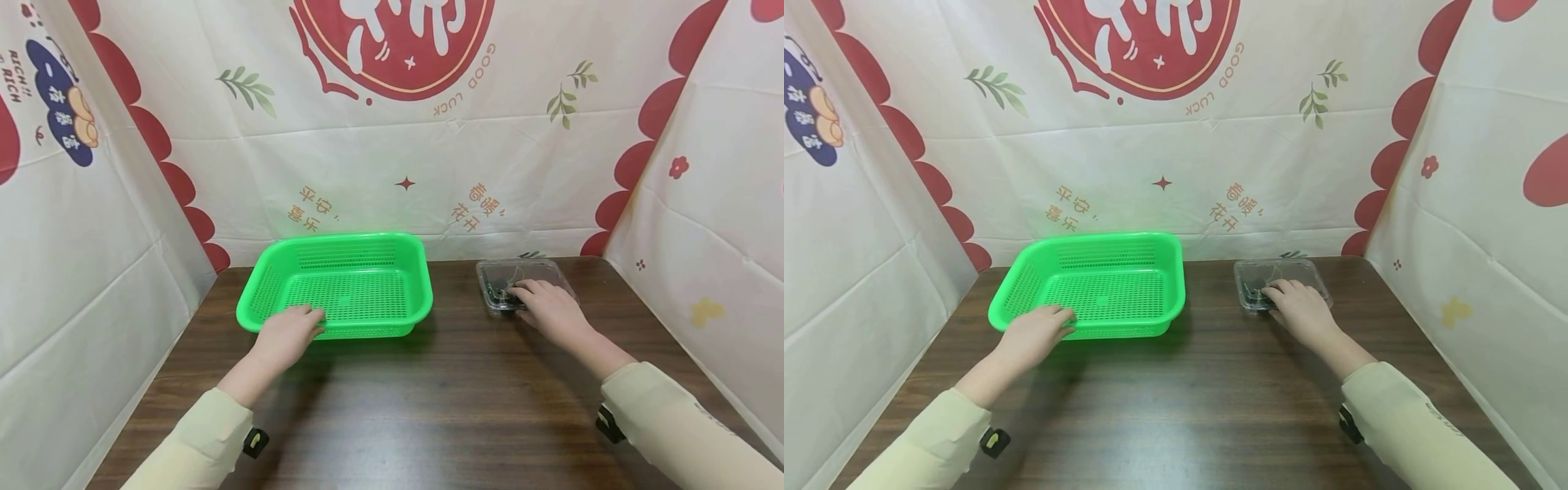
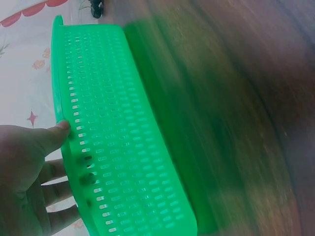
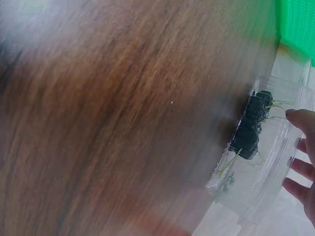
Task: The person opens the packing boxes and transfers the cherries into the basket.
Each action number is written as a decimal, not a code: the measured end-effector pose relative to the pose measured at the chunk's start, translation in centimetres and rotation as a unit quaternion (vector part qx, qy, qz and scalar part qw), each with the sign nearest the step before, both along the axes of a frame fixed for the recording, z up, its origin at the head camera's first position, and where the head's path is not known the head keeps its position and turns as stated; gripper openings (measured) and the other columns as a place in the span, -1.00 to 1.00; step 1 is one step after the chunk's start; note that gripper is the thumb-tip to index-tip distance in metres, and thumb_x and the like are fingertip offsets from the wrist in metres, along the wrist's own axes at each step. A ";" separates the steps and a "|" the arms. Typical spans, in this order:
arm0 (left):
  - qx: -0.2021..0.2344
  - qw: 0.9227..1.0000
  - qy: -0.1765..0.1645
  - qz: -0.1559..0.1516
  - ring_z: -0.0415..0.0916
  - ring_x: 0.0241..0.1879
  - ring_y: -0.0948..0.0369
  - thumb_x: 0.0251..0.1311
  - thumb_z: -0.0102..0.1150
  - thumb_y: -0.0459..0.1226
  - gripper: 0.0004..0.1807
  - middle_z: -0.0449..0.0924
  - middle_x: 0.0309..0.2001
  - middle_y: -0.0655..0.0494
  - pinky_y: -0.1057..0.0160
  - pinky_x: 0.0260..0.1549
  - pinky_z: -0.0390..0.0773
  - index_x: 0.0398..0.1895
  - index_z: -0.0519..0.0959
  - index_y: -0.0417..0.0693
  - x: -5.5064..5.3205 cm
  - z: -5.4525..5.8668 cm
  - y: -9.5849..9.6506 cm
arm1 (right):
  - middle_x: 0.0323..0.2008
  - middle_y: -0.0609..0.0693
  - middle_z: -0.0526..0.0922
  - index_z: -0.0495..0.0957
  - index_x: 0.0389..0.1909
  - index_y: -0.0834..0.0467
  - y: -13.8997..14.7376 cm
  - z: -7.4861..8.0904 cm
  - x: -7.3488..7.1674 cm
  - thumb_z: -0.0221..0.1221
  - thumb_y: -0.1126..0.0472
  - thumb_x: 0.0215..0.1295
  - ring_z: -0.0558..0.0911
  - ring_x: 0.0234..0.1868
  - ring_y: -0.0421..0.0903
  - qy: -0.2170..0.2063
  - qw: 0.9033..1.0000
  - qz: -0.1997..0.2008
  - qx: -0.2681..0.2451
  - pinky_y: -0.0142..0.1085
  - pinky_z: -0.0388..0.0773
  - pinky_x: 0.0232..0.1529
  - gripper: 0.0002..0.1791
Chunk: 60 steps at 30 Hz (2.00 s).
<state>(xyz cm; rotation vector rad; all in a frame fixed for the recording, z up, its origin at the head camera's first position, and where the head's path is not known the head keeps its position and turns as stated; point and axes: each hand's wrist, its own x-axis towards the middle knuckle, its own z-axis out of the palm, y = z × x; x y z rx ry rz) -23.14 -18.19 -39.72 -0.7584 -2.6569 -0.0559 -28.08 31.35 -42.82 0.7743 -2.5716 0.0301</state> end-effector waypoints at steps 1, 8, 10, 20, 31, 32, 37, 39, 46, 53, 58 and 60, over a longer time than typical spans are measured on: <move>0.001 1.000 -0.002 0.001 0.48 -0.49 0.12 0.11 0.40 -0.23 -0.81 0.40 -0.50 0.19 0.22 -0.68 0.38 -0.39 0.52 0.04 0.0 0.0 -0.2 | -0.07 0.20 0.59 0.60 0.03 0.27 0.0 0.0 0.0 0.48 0.29 -0.04 0.59 -0.10 0.20 0.002 1.000 0.001 -0.003 0.10 0.51 -0.20 -0.46; 0.013 1.000 -0.021 0.011 0.50 -0.46 0.14 0.14 0.38 -0.23 -0.83 0.42 -0.49 0.21 0.24 -0.67 0.36 -0.40 0.51 0.07 0.2 0.2 -1.6 | -0.10 0.20 0.60 0.62 0.00 0.27 -0.1 0.0 -0.2 0.47 0.27 -0.02 0.59 -0.11 0.21 0.000 1.000 -0.005 -0.012 0.11 0.50 -0.20 -0.50; 0.016 1.000 -0.021 0.013 0.51 -0.45 0.13 0.14 0.38 -0.23 -0.83 0.42 -0.49 0.21 0.24 -0.68 0.36 -0.40 0.52 0.07 0.2 0.2 -2.0 | -0.10 0.20 0.61 0.62 0.00 0.27 -0.1 -0.1 -0.2 0.47 0.26 -0.01 0.59 -0.11 0.21 -0.003 1.000 -0.009 -0.012 0.11 0.50 -0.20 -0.51; 0.011 0.999 -0.037 0.027 0.56 -0.39 0.12 0.16 0.36 -0.23 -0.88 0.52 -0.41 0.18 0.20 -0.61 0.45 -0.27 0.61 0.03 -0.1 0.2 -3.7 | -0.12 0.21 0.61 0.62 -0.02 0.28 -0.3 0.1 -0.3 0.47 0.28 -0.03 0.59 -0.14 0.20 0.007 1.000 0.003 -0.018 0.10 0.51 -0.21 -0.51; 0.005 0.999 -0.034 0.036 0.58 -0.40 0.08 0.11 0.41 -0.21 -0.79 0.59 -0.34 0.12 0.16 -0.61 0.49 -0.19 0.66 -0.01 -0.2 0.3 -3.6 | -0.11 0.21 0.60 0.62 -0.01 0.27 -0.4 0.3 -0.4 0.46 0.27 -0.01 0.59 -0.13 0.21 0.005 1.000 0.005 -0.016 0.11 0.50 -0.21 -0.52; 0.004 0.999 -0.034 0.040 0.58 -0.39 0.07 0.10 0.41 -0.19 -0.77 0.60 -0.33 0.11 0.15 -0.62 0.49 -0.18 0.66 -0.01 -0.2 0.4 -3.6 | -0.12 0.20 0.60 0.62 -0.01 0.27 -0.4 0.2 -0.4 0.46 0.27 -0.01 0.59 -0.14 0.21 0.007 1.000 0.006 -0.016 0.11 0.50 -0.21 -0.52; 0.008 0.997 -0.038 0.060 0.60 -0.33 0.03 0.08 0.39 -0.09 -0.67 0.63 -0.26 0.07 0.08 -0.58 0.52 -0.10 0.65 0.00 0.1 1.0 -2.8 | -0.13 0.20 0.60 0.62 -0.01 0.28 -0.5 0.0 -0.4 0.47 0.26 -0.03 0.59 -0.14 0.20 0.012 1.000 0.013 -0.014 0.10 0.51 -0.22 -0.51; 0.013 0.997 -0.037 0.063 0.61 -0.31 0.04 0.09 0.37 -0.07 -0.66 0.63 -0.26 0.07 0.07 -0.56 0.53 -0.09 0.65 0.00 0.3 1.3 -2.3 | -0.12 0.20 0.60 0.62 -0.01 0.28 -0.6 0.0 -0.3 0.47 0.26 -0.02 0.59 -0.14 0.19 0.009 1.000 0.014 -0.012 0.10 0.51 -0.21 -0.50; 0.010 0.999 0.002 0.041 0.61 -0.36 0.09 0.10 0.38 -0.10 -0.71 0.63 -0.31 0.12 0.12 -0.58 0.52 -0.14 0.66 0.02 0.3 2.0 0.3 | -0.11 0.20 0.60 0.62 0.00 0.28 -1.1 -0.1 0.0 0.47 0.26 -0.01 0.60 -0.14 0.18 0.002 1.000 0.020 -0.008 0.08 0.53 -0.20 -0.51; 0.025 0.999 0.016 0.013 0.60 -0.37 0.13 0.11 0.38 -0.10 -0.71 0.64 -0.28 0.14 0.17 -0.60 0.52 -0.12 0.67 0.03 0.2 2.3 3.5 | -0.10 0.19 0.61 0.63 -0.01 0.28 -1.6 0.0 0.4 0.47 0.25 -0.02 0.60 -0.14 0.18 0.009 1.000 0.029 -0.002 0.08 0.53 -0.22 -0.51; 0.051 0.999 0.003 -0.004 0.62 -0.25 0.12 0.16 0.34 -0.10 -0.72 0.65 -0.20 0.15 0.15 -0.46 0.58 -0.09 0.67 0.04 -0.1 2.5 5.8 | -0.08 0.19 0.61 0.63 -0.01 0.27 -2.1 0.2 0.8 0.48 0.24 -0.02 0.60 -0.13 0.18 0.008 0.999 0.033 0.001 0.07 0.54 -0.22 -0.50; 0.064 0.998 -0.006 -0.012 0.62 -0.21 0.12 0.18 0.32 -0.10 -0.72 0.66 -0.18 0.15 0.14 -0.41 0.59 -0.08 0.66 0.04 -0.1 2.6 6.6 | -0.08 0.19 0.61 0.64 -0.01 0.27 -2.2 0.1 1.0 0.48 0.24 -0.03 0.60 -0.12 0.18 0.009 0.999 0.035 0.001 0.07 0.54 -0.22 -0.50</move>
